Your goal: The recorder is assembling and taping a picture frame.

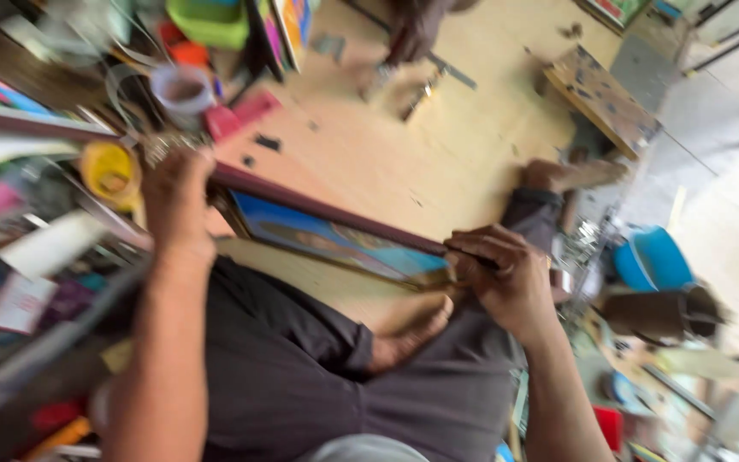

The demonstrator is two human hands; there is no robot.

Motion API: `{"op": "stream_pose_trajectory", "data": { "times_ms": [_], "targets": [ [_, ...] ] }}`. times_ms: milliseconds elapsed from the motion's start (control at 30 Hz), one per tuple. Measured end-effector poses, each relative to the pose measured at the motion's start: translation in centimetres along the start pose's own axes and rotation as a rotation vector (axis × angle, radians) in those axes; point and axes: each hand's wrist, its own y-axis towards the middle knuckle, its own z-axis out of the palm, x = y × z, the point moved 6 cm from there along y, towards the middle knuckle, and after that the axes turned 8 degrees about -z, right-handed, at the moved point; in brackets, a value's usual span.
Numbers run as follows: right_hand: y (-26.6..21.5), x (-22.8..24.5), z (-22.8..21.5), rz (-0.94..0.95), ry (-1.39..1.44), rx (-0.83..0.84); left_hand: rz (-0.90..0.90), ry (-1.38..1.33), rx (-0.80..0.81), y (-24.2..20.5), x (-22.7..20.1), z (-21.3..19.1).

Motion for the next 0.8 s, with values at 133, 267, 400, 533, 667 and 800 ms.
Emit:
{"op": "stream_pose_trajectory", "data": {
  "times_ms": [133, 267, 400, 533, 667, 800],
  "targets": [
    [1.0, 0.7, 1.1, -0.023, -0.030, 0.088, -0.004, -0.023, 0.011, -1.2, -1.7, 1.0],
    [1.0, 0.5, 1.4, 0.122, -0.084, 0.180, -0.026, -0.019, 0.014, -1.6, -2.2, 1.7],
    [0.9, -0.3, 1.8, 0.196, 0.023, 0.126, 0.011, -0.030, 0.033, -1.3, -1.4, 1.7],
    [1.7, 1.0, 2.8, 0.078, 0.128, 0.078, 0.015, -0.031, 0.035, -0.9, -0.6, 1.2],
    [2.5, 1.6, 3.6, 0.105, 0.021, 0.194, 0.071, -0.049, 0.058, -1.0, -0.9, 1.3],
    [2.4, 1.9, 3.7, 0.114, -0.088, 0.191, 0.013, -0.083, 0.036, -1.6, -1.9, 1.8]
  ]
}}
